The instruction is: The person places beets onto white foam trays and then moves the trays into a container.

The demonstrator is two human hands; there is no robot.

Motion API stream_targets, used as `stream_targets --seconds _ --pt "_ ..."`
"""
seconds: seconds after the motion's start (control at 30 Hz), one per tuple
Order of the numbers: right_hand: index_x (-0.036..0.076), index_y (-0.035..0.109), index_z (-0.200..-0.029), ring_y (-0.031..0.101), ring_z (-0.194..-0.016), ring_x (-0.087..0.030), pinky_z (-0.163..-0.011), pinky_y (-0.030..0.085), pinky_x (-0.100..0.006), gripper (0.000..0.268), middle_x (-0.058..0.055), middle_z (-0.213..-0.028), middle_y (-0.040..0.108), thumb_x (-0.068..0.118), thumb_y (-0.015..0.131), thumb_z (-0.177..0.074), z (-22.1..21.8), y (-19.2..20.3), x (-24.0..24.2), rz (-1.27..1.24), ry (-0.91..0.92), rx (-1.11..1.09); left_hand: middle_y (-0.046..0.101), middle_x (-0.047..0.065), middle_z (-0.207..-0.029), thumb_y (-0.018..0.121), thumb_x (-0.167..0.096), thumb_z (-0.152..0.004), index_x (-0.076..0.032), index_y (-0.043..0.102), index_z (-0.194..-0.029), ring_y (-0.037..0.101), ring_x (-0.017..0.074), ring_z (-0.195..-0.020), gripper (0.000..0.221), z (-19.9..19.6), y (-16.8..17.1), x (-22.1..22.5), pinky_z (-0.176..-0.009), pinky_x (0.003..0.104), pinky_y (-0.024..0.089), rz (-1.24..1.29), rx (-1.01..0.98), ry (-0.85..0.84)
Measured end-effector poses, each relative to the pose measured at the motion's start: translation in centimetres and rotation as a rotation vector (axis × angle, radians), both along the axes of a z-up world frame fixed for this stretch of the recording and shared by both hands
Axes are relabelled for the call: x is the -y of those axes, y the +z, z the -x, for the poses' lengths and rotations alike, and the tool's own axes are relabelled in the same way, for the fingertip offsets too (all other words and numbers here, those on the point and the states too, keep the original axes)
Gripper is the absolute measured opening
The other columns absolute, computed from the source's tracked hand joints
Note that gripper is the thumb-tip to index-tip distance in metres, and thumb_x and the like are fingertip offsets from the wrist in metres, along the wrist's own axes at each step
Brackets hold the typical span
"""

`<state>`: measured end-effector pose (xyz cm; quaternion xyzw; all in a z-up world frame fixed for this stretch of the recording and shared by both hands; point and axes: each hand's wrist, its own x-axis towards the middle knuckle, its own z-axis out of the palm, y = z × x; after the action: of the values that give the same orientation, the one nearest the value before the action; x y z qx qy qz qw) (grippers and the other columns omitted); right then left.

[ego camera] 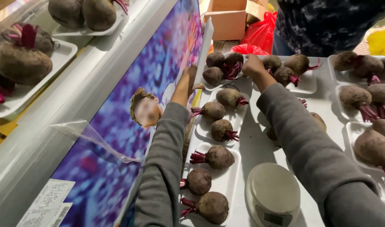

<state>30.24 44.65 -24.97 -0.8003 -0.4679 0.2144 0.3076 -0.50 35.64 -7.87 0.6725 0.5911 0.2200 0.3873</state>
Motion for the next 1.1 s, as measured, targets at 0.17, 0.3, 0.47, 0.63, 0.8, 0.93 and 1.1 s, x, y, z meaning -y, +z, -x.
stream_targets --seconds 0.17,0.3,0.47,0.63,0.8,0.93,1.1 --pt "-0.011 0.034 -0.154 0.068 -0.087 0.001 -0.093 0.052 -0.008 0.058 -0.003 -0.094 0.065 0.019 0.055 -0.108 0.3 2.4 3.3 -0.276 -0.063 -0.964 0.057 0.042 -0.133 0.024 -0.021 -0.112 0.024 0.043 -0.14 0.058 0.053 -0.125 0.056 -0.9 0.7 0.9 -0.081 0.064 0.064 -0.037 0.033 -0.096" --pt "0.001 0.047 -0.15 0.056 -0.122 -0.034 -0.11 0.034 -0.048 0.054 -0.021 -0.123 0.063 0.014 0.057 -0.099 2.5 3.7 5.7 -0.103 -0.049 -0.269 0.069 0.029 -0.126 0.04 -0.038 -0.106 0.008 0.07 -0.121 0.061 0.0421 -0.126 0.058 -1.5 -8.8 -6.6 -0.106 0.053 0.045 -0.086 0.401 0.075" --pt "0.023 0.068 -0.133 0.068 -0.116 -0.032 -0.096 0.055 -0.049 0.05 -0.013 -0.118 0.072 0.017 0.061 -0.084 2.5 7.0 10.1 -0.067 -0.066 0.0 0.073 0.028 -0.108 0.028 -0.04 -0.109 0.008 0.07 -0.115 0.068 0.0425 -0.113 0.064 0.4 -9.0 -9.0 -0.089 0.055 0.051 -0.246 0.262 0.097" --pt "-0.003 0.074 -0.094 0.073 -0.054 -0.033 -0.042 0.061 -0.043 0.021 -0.027 -0.08 0.072 0.008 0.056 -0.093 5.8 16.7 20.9 -0.541 -0.117 -0.716 0.068 0.026 -0.122 0.044 -0.033 -0.109 -0.004 0.059 -0.122 0.062 0.0479 -0.119 0.035 3.7 0.7 -0.2 -0.103 0.06 0.048 -0.629 0.414 0.131" --pt "0.01 0.064 -0.117 0.071 -0.082 -0.014 -0.071 0.058 -0.026 0.03 -0.003 -0.097 0.073 0.031 0.043 -0.112 14.9 30.7 40.7 -0.437 -0.069 -0.818 0.076 0.008 -0.099 0.053 -0.035 -0.104 -0.014 0.061 -0.111 0.074 0.0214 -0.091 0.024 5.9 8.8 14.3 -0.077 0.032 0.054 -0.831 0.514 -0.009" --pt "0.006 0.056 -0.109 0.069 -0.078 -0.019 -0.068 0.057 -0.029 0.035 -0.011 -0.095 0.072 0.038 0.041 -0.113 19.3 29.7 51.3 -0.477 0.074 -0.661 0.079 0.004 -0.083 0.054 -0.035 -0.103 -0.017 0.068 -0.11 0.07 0.0218 -0.061 0.024 6.4 11.7 26.0 -0.059 0.04 0.048 -0.901 0.203 -0.088" --pt "-0.004 0.067 -0.112 0.071 -0.079 -0.021 -0.074 0.058 -0.032 0.022 -0.014 -0.089 0.074 0.013 0.054 -0.111 18.1 19.9 61.6 -0.505 0.034 -0.101 0.075 0.01 -0.089 0.054 -0.026 -0.103 -0.011 0.068 -0.108 0.071 0.0315 -0.08 0.021 6.5 10.2 37.6 -0.065 0.045 0.049 -0.666 0.072 -0.229"
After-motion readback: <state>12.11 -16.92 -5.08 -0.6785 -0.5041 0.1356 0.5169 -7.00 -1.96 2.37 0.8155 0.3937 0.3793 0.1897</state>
